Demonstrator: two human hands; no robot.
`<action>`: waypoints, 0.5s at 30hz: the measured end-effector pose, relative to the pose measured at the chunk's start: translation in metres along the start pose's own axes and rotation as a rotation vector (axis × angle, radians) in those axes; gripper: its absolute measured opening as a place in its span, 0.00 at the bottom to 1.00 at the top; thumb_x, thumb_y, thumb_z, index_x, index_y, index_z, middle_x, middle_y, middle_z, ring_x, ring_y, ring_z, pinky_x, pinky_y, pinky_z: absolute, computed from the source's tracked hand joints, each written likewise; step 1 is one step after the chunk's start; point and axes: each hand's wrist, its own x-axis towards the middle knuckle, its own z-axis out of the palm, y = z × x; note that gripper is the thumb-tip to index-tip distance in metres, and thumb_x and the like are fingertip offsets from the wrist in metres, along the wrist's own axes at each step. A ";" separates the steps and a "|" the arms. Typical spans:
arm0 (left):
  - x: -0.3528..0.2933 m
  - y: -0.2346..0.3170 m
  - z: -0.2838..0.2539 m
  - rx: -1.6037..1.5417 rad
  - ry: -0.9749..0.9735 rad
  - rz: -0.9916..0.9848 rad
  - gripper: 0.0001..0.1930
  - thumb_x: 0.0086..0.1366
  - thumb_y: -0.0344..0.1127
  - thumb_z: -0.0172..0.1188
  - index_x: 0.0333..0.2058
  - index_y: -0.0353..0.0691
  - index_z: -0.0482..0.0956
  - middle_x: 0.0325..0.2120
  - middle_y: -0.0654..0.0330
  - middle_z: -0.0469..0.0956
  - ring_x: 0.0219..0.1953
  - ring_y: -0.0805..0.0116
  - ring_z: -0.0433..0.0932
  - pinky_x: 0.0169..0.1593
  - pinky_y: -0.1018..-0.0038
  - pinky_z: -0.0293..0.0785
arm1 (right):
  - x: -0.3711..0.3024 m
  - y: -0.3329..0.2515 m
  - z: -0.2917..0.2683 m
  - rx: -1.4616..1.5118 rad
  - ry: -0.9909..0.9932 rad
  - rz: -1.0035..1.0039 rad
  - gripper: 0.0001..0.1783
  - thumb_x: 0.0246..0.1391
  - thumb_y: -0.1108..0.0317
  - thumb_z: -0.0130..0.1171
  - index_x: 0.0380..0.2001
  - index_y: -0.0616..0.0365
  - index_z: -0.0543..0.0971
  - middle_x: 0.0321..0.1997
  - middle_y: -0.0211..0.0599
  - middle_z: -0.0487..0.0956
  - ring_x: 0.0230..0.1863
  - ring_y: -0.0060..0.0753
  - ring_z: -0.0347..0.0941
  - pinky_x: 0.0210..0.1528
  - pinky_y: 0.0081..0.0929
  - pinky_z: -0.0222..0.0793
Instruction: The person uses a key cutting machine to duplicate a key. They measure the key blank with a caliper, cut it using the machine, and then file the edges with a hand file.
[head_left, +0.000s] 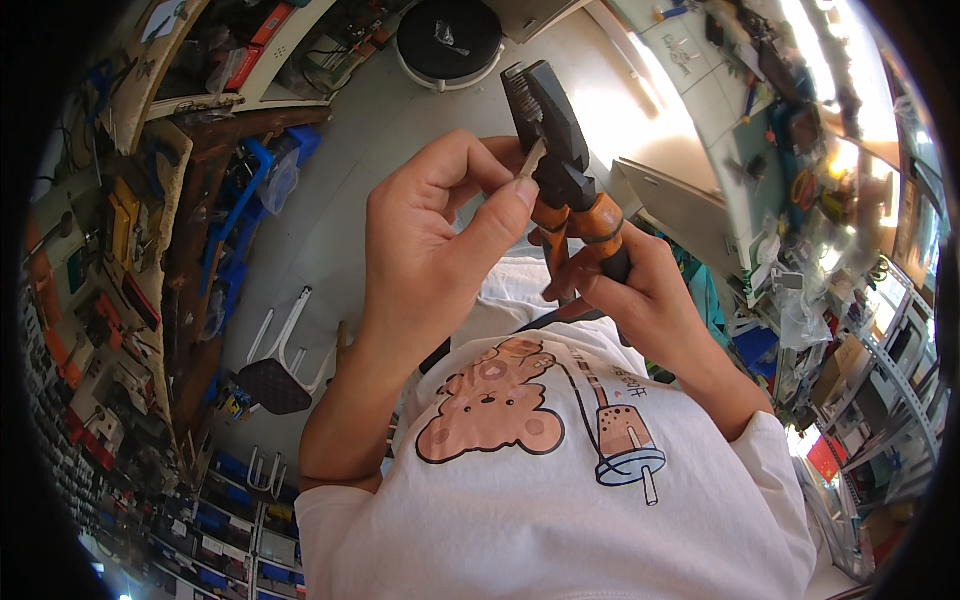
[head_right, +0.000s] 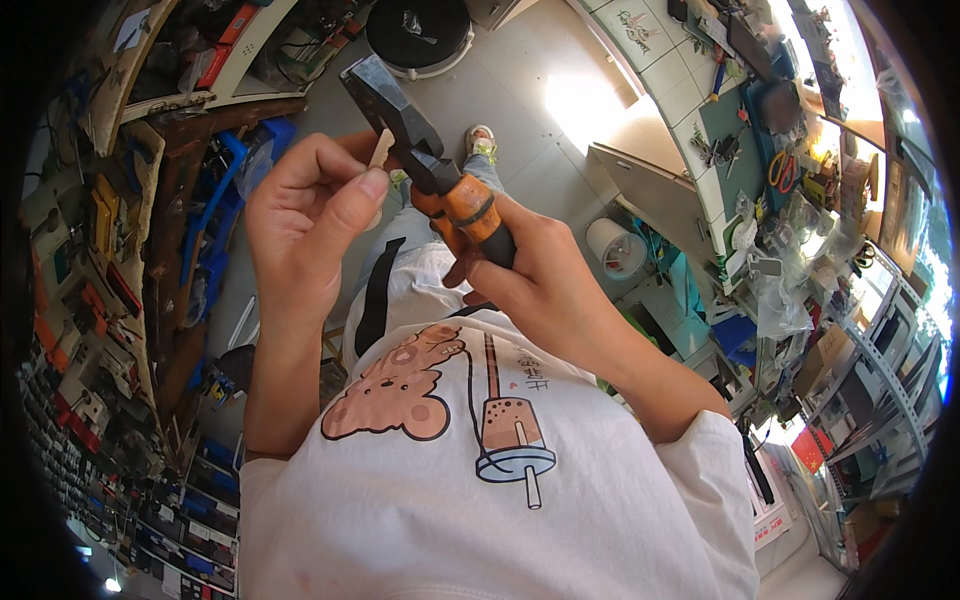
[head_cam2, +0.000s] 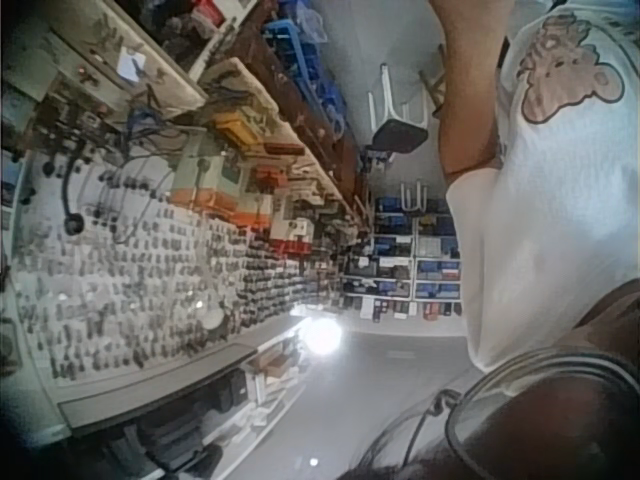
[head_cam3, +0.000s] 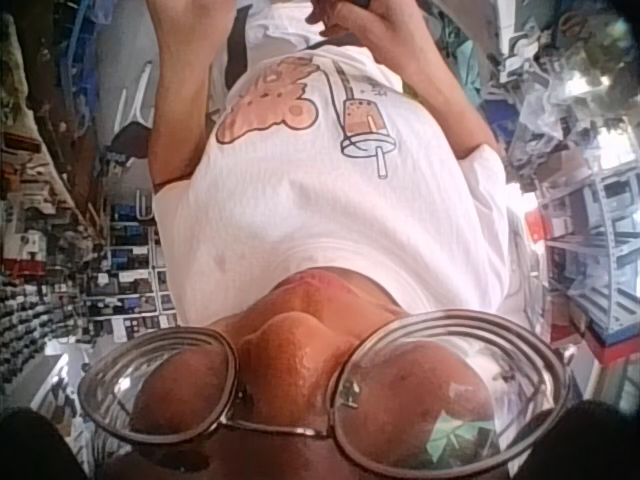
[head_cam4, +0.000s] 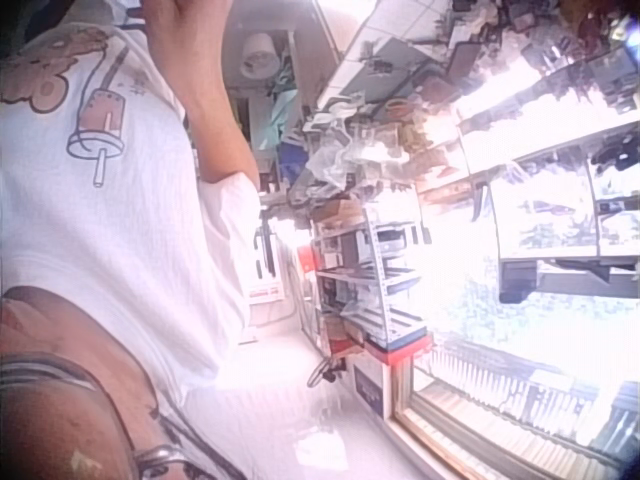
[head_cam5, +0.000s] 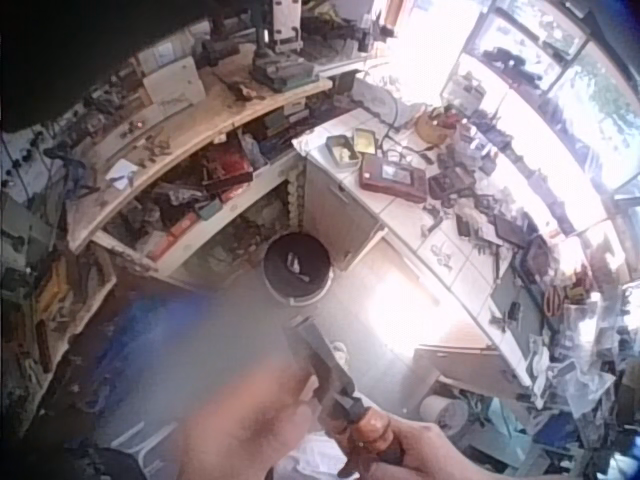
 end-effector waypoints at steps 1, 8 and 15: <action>0.000 0.001 0.000 -0.009 -0.001 -0.009 0.05 0.56 0.25 0.55 0.25 0.31 0.68 0.34 0.53 0.76 0.36 0.76 0.72 0.39 0.80 0.70 | 0.001 -0.001 -0.002 -0.036 -0.003 0.028 0.17 0.46 0.76 0.46 0.43 0.66 0.69 0.28 0.32 0.71 0.28 0.21 0.69 0.33 0.21 0.67; -0.005 -0.003 -0.008 0.022 -0.006 -0.075 0.05 0.56 0.25 0.55 0.25 0.32 0.69 0.32 0.57 0.75 0.34 0.78 0.72 0.39 0.82 0.68 | 0.010 0.011 -0.008 0.036 -0.174 -0.109 0.23 0.40 0.72 0.54 0.44 0.61 0.67 0.27 0.28 0.64 0.31 0.18 0.61 0.35 0.17 0.59; -0.023 -0.014 -0.024 -0.063 0.079 -0.207 0.05 0.56 0.25 0.54 0.25 0.33 0.69 0.28 0.62 0.74 0.29 0.83 0.68 0.32 0.85 0.64 | 0.020 0.011 0.005 0.009 -0.267 0.081 0.22 0.40 0.74 0.49 0.44 0.61 0.66 0.28 0.28 0.67 0.29 0.19 0.61 0.32 0.18 0.60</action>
